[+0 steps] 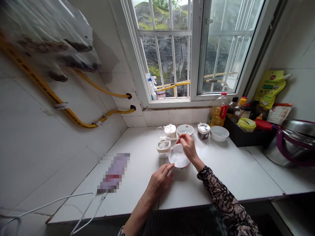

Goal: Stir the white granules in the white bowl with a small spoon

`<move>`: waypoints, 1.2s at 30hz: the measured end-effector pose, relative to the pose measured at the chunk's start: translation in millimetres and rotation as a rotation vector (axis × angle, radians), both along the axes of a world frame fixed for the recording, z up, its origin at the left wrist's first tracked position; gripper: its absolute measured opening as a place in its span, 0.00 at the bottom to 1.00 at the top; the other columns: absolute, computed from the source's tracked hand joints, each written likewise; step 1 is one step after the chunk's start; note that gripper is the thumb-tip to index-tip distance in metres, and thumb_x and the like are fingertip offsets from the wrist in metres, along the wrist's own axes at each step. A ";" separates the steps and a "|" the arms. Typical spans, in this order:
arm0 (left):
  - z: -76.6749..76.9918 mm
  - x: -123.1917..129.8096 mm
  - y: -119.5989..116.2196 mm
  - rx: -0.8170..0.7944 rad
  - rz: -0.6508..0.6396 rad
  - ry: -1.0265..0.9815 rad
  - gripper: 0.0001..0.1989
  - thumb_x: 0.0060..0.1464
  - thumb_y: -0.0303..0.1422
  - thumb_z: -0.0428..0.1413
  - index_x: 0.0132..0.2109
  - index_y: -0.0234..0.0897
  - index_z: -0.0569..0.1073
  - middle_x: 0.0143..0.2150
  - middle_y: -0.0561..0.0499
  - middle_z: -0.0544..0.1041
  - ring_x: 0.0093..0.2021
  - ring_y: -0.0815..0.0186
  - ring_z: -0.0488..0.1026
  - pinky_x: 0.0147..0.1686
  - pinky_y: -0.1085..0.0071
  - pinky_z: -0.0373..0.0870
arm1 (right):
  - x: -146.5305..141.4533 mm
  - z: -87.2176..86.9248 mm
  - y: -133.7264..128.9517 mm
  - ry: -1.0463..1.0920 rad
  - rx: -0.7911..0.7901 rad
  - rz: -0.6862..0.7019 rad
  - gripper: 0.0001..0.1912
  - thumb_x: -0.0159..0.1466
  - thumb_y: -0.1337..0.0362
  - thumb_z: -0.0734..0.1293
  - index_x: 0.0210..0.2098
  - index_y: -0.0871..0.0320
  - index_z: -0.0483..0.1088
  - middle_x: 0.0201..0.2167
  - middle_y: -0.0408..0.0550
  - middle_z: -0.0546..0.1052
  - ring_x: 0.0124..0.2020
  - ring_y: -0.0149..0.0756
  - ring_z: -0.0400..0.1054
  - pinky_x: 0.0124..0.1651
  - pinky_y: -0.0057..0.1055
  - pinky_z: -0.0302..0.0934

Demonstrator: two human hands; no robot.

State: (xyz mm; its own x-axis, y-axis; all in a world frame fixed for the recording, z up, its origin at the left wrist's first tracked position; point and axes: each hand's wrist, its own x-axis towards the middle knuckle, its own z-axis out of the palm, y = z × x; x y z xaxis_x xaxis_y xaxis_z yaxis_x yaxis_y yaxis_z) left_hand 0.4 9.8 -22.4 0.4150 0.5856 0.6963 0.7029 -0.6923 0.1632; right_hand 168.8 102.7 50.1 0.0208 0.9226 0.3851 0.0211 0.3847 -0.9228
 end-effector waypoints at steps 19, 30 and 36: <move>3.1 -0.4 -0.8 -0.003 -0.014 -0.009 0.19 0.59 0.21 0.45 0.56 0.34 0.64 0.41 0.45 0.76 0.39 0.62 0.76 0.36 0.69 0.76 | 50.6 19.5 -6.9 -0.614 0.474 -0.290 0.08 0.53 0.70 0.59 0.19 0.54 0.63 0.16 0.42 0.69 0.27 0.38 0.64 0.42 0.37 0.61; 5.1 -0.2 -1.6 0.013 -0.018 -0.008 0.17 0.62 0.22 0.45 0.56 0.33 0.64 0.42 0.44 0.76 0.40 0.62 0.76 0.37 0.68 0.76 | 35.4 11.6 -4.8 -0.390 0.077 -0.082 0.06 0.48 0.67 0.61 0.16 0.55 0.63 0.14 0.40 0.66 0.21 0.31 0.58 0.34 0.32 0.57; 4.6 -0.5 -1.5 0.031 -0.013 -0.011 0.17 0.61 0.22 0.44 0.56 0.34 0.64 0.41 0.44 0.76 0.39 0.62 0.76 0.36 0.69 0.76 | 44.5 5.2 6.6 -0.267 -0.056 -0.043 0.07 0.50 0.63 0.58 0.18 0.55 0.64 0.09 0.37 0.61 0.13 0.29 0.54 0.20 0.27 0.49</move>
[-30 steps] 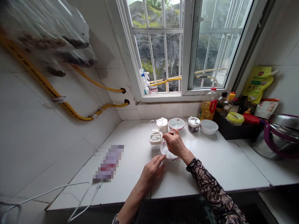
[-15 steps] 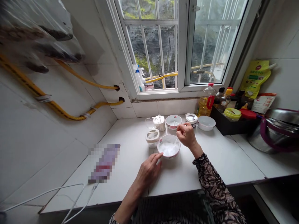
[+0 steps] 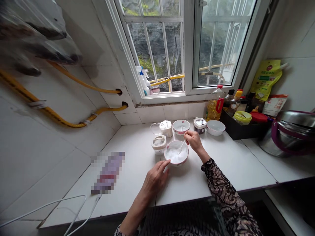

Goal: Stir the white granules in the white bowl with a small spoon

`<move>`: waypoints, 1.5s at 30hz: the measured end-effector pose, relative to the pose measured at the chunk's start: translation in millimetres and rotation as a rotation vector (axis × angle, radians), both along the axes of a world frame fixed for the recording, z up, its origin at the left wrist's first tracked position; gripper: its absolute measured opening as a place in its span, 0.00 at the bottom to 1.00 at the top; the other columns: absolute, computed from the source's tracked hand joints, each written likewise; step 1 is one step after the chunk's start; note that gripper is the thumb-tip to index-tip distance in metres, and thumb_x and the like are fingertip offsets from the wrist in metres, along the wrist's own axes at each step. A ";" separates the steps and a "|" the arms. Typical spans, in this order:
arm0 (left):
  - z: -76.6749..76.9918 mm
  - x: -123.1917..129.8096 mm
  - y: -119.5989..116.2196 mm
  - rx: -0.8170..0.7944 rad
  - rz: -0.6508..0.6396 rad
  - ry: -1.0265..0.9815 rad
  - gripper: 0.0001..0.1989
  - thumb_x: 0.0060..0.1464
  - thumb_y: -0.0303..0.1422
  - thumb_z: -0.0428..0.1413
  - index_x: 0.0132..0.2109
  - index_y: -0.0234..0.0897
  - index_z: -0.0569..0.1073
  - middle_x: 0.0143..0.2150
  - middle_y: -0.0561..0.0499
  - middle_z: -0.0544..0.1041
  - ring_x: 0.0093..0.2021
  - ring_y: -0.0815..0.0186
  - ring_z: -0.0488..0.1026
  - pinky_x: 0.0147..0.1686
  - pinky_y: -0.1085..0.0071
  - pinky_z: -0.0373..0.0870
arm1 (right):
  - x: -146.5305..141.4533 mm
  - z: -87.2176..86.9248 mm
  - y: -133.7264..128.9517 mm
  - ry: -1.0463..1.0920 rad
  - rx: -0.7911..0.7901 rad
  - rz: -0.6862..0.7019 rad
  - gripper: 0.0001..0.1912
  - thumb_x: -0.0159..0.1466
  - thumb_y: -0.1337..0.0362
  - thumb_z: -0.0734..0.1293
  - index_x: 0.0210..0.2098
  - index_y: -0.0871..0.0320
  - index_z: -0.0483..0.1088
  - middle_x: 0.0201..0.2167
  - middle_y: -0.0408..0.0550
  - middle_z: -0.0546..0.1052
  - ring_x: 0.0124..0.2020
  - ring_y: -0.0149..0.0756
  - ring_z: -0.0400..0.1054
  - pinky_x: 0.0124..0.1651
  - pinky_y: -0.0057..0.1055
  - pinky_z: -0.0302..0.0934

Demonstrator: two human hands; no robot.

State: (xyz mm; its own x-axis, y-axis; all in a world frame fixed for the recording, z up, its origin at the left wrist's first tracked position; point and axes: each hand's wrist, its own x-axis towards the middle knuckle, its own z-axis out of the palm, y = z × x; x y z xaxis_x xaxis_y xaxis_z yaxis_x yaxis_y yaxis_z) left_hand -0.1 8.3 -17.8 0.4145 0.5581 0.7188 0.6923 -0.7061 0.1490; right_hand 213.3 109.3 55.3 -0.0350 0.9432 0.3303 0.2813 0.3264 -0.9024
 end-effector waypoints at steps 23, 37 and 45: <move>-2.1 -0.9 0.6 -0.034 -0.007 -0.006 0.18 0.62 0.23 0.45 0.57 0.36 0.64 0.42 0.45 0.76 0.40 0.63 0.77 0.37 0.70 0.76 | 0.6 -9.1 10.2 0.220 -0.175 0.065 0.05 0.46 0.63 0.60 0.18 0.56 0.66 0.09 0.38 0.64 0.13 0.30 0.58 0.22 0.28 0.54; -4.3 -0.4 0.6 -0.043 0.010 0.008 0.19 0.59 0.21 0.46 0.57 0.35 0.64 0.41 0.45 0.75 0.39 0.63 0.76 0.37 0.70 0.75 | -15.9 -9.7 10.3 0.366 -0.172 0.048 0.05 0.50 0.62 0.62 0.25 0.57 0.67 0.16 0.42 0.72 0.21 0.35 0.67 0.33 0.34 0.64; -4.3 -0.4 1.1 -0.062 0.013 0.027 0.19 0.60 0.22 0.45 0.57 0.35 0.64 0.41 0.45 0.75 0.38 0.63 0.75 0.37 0.69 0.76 | -53.7 -4.9 -11.6 -0.065 0.270 0.073 0.05 0.64 0.65 0.60 0.36 0.55 0.67 0.28 0.47 0.78 0.34 0.40 0.72 0.47 0.40 0.63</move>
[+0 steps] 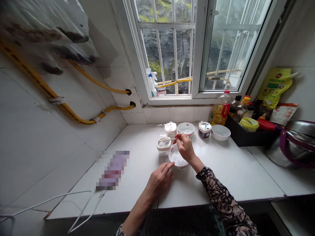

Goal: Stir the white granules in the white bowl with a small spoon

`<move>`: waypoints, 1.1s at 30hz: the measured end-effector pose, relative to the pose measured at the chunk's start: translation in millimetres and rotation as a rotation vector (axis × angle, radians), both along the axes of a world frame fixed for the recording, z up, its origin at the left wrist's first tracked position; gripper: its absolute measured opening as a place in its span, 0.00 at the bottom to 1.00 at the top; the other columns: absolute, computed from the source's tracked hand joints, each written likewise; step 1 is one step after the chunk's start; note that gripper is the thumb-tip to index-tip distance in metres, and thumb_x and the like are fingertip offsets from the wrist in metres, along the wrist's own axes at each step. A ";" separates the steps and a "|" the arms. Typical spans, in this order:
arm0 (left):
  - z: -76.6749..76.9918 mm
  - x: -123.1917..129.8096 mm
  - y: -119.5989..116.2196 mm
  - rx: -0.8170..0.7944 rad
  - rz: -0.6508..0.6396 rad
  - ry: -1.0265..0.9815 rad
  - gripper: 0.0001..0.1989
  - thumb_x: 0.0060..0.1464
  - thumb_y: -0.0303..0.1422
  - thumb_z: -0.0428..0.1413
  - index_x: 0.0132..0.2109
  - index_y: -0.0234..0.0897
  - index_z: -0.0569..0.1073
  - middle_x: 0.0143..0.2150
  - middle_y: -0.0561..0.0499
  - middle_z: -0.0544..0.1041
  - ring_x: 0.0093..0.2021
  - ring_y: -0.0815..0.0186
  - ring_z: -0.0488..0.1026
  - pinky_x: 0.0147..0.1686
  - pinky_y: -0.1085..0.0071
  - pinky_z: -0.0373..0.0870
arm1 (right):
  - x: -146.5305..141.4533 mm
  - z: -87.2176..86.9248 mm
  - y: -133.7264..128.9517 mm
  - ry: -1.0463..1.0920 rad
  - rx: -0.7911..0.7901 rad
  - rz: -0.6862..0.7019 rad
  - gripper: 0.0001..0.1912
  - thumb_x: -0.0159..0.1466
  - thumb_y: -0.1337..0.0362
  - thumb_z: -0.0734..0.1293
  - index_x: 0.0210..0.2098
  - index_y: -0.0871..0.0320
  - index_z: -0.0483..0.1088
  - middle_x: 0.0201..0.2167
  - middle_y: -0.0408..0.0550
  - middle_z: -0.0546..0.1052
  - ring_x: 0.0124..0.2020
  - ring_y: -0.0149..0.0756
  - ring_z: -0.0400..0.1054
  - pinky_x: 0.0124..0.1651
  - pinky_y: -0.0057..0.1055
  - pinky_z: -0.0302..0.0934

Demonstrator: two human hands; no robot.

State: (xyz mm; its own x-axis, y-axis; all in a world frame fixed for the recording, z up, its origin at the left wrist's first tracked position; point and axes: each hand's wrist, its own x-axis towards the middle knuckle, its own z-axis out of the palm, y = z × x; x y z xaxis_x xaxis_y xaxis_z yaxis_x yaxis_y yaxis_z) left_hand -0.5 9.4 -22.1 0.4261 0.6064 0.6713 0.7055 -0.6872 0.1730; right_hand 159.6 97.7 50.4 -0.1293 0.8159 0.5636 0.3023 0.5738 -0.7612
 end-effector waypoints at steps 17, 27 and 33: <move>2.2 -0.1 -1.5 -0.016 0.007 -0.002 0.20 0.59 0.22 0.45 0.57 0.36 0.64 0.41 0.45 0.75 0.39 0.63 0.75 0.36 0.70 0.75 | 40.0 5.6 -1.6 -0.107 0.016 -0.196 0.06 0.52 0.69 0.60 0.22 0.54 0.67 0.16 0.40 0.72 0.26 0.37 0.67 0.39 0.35 0.61; 1.4 -0.7 -1.4 -0.021 -0.009 -0.014 0.20 0.61 0.23 0.45 0.59 0.36 0.63 0.42 0.45 0.76 0.39 0.63 0.76 0.38 0.70 0.75 | 29.4 -0.5 -2.9 -0.110 -0.121 -0.065 0.06 0.50 0.69 0.60 0.19 0.55 0.66 0.12 0.38 0.69 0.19 0.32 0.62 0.33 0.31 0.59; 2.1 -0.5 -1.5 -0.005 -0.018 -0.023 0.19 0.61 0.23 0.46 0.58 0.35 0.64 0.41 0.45 0.75 0.39 0.63 0.75 0.37 0.69 0.75 | 26.8 -6.7 0.8 0.115 -0.346 -0.011 0.05 0.48 0.66 0.61 0.20 0.56 0.68 0.12 0.39 0.70 0.17 0.31 0.62 0.26 0.27 0.57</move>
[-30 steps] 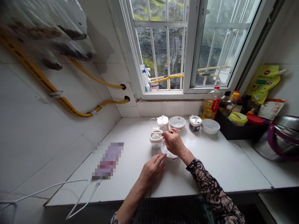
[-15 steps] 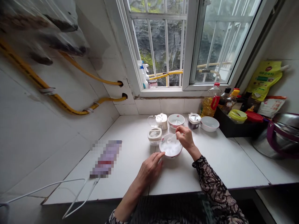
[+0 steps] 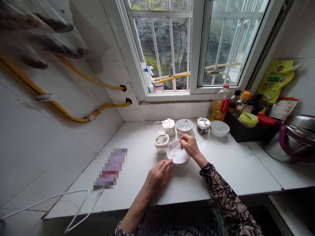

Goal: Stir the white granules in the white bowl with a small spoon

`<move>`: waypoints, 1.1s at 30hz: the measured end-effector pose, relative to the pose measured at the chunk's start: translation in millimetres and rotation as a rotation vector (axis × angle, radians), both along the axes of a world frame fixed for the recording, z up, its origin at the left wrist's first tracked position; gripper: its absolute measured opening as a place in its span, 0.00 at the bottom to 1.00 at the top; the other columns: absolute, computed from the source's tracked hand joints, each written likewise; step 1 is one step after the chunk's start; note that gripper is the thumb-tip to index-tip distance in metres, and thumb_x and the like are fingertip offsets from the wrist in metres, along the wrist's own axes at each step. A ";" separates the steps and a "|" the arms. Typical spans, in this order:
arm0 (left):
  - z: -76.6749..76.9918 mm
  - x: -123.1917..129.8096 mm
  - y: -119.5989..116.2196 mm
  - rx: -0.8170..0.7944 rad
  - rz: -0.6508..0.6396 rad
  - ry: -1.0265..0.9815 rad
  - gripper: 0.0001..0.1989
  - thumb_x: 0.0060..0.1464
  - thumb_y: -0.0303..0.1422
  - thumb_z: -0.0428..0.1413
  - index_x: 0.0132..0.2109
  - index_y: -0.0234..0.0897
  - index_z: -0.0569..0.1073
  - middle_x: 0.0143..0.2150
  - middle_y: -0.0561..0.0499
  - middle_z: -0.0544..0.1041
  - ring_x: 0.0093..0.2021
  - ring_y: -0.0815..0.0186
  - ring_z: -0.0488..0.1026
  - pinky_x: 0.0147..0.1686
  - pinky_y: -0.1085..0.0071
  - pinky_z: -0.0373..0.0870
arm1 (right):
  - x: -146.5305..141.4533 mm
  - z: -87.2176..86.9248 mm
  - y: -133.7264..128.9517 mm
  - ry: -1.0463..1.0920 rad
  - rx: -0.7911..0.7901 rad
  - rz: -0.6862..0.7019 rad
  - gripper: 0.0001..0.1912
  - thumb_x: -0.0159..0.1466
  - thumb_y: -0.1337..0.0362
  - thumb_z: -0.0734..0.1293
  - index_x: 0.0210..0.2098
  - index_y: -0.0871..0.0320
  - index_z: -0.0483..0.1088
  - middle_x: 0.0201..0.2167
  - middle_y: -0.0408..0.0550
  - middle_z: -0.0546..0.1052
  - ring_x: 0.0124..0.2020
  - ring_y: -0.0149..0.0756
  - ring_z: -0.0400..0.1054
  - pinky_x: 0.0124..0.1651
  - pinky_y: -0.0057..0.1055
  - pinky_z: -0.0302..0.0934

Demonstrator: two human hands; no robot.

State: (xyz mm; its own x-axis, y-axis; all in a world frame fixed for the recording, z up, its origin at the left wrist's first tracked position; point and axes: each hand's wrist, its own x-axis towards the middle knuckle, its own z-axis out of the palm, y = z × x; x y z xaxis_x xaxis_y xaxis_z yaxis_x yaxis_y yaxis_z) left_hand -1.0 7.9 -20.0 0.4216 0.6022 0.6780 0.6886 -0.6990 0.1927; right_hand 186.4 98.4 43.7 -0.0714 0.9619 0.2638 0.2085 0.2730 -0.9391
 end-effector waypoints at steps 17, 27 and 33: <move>3.4 1.1 -0.6 0.038 0.017 0.014 0.18 0.60 0.22 0.45 0.56 0.34 0.64 0.40 0.46 0.75 0.37 0.63 0.75 0.35 0.70 0.74 | 10.4 1.5 12.0 0.301 -0.159 -0.025 0.06 0.45 0.62 0.62 0.19 0.58 0.69 0.11 0.41 0.69 0.17 0.32 0.63 0.29 0.31 0.60; 0.6 1.2 0.3 0.002 0.028 0.027 0.19 0.60 0.22 0.45 0.56 0.35 0.64 0.41 0.45 0.75 0.38 0.63 0.75 0.36 0.69 0.75 | -10.6 6.4 11.3 0.338 -0.061 -0.032 0.06 0.52 0.61 0.64 0.29 0.56 0.68 0.19 0.41 0.75 0.25 0.35 0.70 0.39 0.35 0.64; 0.7 0.9 0.6 0.000 0.033 0.038 0.18 0.60 0.22 0.45 0.56 0.34 0.64 0.41 0.45 0.75 0.38 0.63 0.75 0.36 0.69 0.75 | -23.0 9.8 -0.6 -0.174 0.409 -0.004 0.05 0.65 0.65 0.60 0.36 0.55 0.67 0.26 0.45 0.78 0.32 0.39 0.72 0.48 0.42 0.62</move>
